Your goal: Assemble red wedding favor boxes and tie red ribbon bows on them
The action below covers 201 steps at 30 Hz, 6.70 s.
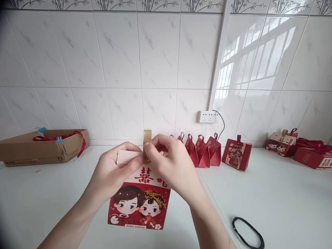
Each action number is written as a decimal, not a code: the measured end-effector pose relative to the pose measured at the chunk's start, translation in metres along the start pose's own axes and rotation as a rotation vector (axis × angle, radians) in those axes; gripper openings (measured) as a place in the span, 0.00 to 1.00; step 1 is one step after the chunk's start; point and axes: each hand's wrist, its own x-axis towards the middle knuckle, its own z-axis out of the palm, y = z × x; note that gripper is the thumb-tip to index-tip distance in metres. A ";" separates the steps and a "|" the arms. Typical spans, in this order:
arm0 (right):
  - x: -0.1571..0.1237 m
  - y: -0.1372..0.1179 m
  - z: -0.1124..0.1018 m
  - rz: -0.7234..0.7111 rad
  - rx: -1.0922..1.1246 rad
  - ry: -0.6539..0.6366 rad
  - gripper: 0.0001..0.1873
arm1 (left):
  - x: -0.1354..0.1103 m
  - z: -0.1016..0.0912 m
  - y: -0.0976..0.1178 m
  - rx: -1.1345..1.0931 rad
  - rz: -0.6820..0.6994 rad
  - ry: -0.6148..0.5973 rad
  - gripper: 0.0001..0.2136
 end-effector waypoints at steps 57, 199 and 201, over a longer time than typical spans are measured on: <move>-0.001 0.008 -0.026 0.024 -0.374 0.004 0.20 | -0.003 0.003 -0.010 0.243 0.401 0.068 0.12; -0.012 -0.009 -0.002 -0.245 -0.001 0.154 0.11 | -0.008 -0.002 0.017 0.001 0.005 -0.173 0.06; -0.012 -0.007 -0.005 -0.229 0.040 0.077 0.11 | -0.007 -0.007 0.017 0.040 -0.036 -0.253 0.05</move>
